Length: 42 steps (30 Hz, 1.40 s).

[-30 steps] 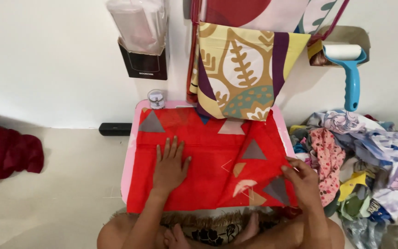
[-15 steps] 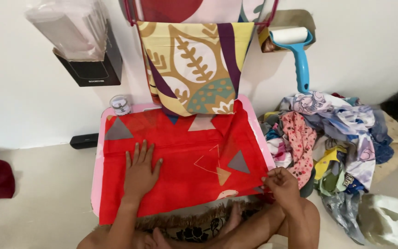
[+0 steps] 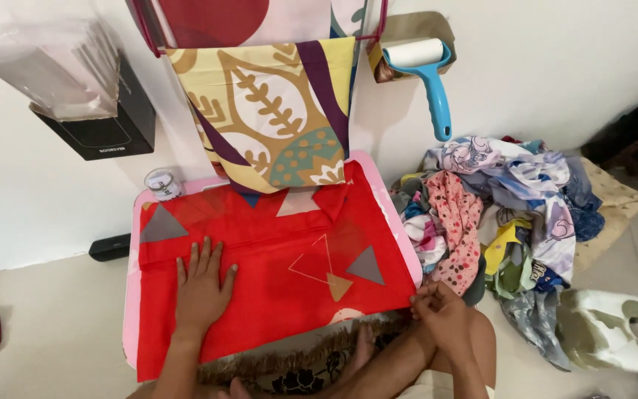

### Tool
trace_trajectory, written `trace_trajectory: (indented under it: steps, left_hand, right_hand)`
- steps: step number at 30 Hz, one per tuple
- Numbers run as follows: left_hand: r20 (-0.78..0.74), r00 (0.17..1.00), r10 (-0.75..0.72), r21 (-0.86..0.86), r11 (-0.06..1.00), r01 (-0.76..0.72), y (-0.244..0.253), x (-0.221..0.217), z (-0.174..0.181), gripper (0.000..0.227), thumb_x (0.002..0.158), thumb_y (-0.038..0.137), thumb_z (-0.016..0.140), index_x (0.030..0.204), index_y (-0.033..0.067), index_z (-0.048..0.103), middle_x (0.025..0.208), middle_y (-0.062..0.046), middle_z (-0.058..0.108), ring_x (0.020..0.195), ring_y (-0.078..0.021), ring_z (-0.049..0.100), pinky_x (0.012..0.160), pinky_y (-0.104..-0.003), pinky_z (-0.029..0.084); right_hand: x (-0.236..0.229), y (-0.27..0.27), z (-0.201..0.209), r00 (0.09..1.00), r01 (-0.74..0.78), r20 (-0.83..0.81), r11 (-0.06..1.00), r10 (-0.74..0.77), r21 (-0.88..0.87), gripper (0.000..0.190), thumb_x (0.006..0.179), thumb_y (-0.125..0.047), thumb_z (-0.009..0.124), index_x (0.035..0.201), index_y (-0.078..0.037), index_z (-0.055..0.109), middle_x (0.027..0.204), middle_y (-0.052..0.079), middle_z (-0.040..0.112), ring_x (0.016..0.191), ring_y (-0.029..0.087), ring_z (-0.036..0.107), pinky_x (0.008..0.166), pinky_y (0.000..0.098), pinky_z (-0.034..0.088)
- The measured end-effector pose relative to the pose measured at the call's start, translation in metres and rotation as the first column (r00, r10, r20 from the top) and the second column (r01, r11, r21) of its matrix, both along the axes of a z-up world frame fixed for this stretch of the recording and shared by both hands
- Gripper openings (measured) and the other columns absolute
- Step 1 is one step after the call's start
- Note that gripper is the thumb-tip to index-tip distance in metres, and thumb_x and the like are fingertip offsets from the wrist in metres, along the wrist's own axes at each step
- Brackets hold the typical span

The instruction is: Folding a red hijab on a small pink table

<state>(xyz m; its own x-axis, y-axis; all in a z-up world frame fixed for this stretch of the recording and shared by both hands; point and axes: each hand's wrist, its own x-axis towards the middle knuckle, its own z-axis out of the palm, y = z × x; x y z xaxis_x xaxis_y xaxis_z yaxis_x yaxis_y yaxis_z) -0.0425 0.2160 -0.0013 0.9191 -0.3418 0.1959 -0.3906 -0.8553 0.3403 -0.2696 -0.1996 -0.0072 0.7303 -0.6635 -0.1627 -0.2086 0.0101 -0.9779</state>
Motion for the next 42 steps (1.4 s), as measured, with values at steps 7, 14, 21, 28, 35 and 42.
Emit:
trace_trajectory:
  steps: [7,14,21,28,35,42]
  left_hand:
    - [-0.054,0.999,0.006,0.013,1.000,-0.005,-0.001,0.001,0.003,0.069,0.101,0.054,0.038,0.159,0.0177,0.033,0.171,-0.007,0.022,0.159,-0.0282,0.013,0.126,-0.055,0.005]
    - [-0.167,0.985,0.049,0.058,0.997,-0.040,-0.006,0.000,0.018,0.070,0.100,0.056,0.036,0.161,0.0205,0.028,0.171,-0.003,0.019,0.160,-0.0260,0.009,0.127,-0.052,0.003]
    - [-0.133,0.990,0.047,0.042,0.998,-0.041,-0.005,0.001,0.013,0.069,0.101,0.055,0.036,0.160,0.0207,0.031,0.171,-0.004,0.021,0.159,-0.0260,0.012,0.126,-0.053,0.004]
    - [-0.113,0.993,0.031,0.009,0.999,-0.030,-0.007,0.000,0.020,0.067,0.101,0.053,0.039,0.159,0.0191,0.032,0.170,-0.005,0.023,0.159,-0.0256,0.012,0.126,-0.053,0.004]
    - [-0.172,0.985,0.029,-0.016,0.999,-0.033,-0.005,-0.001,0.024,0.066,0.101,0.052,0.041,0.158,0.0188,0.034,0.170,-0.004,0.021,0.159,-0.0251,0.010,0.126,-0.052,0.002]
    - [-0.112,0.993,0.024,-0.020,0.999,-0.026,-0.002,0.001,0.018,0.065,0.101,0.052,0.042,0.156,0.0177,0.038,0.169,-0.006,0.025,0.158,-0.0265,0.014,0.126,-0.052,0.004]
  right_hand:
    - [0.009,0.010,0.024,0.990,-0.027,-0.138,0.950,-0.017,-0.311,0.010,0.089,-0.010,0.069,0.099,-0.007,0.072,0.093,0.006,0.077,0.083,0.017,0.070,0.078,0.0299,0.055]
    - [0.107,0.055,0.071,0.929,-0.267,-0.003,0.664,0.371,-0.698,0.039,0.101,-0.031,0.059,0.132,-0.008,0.063,0.131,0.014,0.066,0.121,0.031,0.063,0.098,0.0424,0.052]
    - [0.176,0.059,0.041,0.957,-0.212,-0.087,0.465,0.277,-0.860,0.039,0.102,-0.028,0.057,0.126,0.002,0.063,0.134,0.022,0.062,0.125,0.039,0.057,0.103,0.0496,0.049]
    - [0.268,0.073,0.036,0.828,-0.417,-0.288,0.186,0.480,-0.890,0.046,0.092,-0.010,0.055,0.137,-0.007,0.057,0.127,0.022,0.061,0.108,0.045,0.059,0.069,0.0562,0.056]
    - [0.291,0.057,0.076,0.615,-0.684,-0.552,0.034,0.563,-0.728,0.079,0.077,0.009,0.062,0.147,-0.025,0.052,0.160,0.010,0.044,0.138,0.043,0.046,0.085,0.0504,0.058]
    - [0.277,0.012,0.059,0.644,-0.676,-0.551,0.058,0.531,-0.734,0.029,0.079,-0.003,0.056,0.100,-0.013,0.072,0.107,0.012,0.075,0.094,0.040,0.067,0.067,0.0487,0.054]
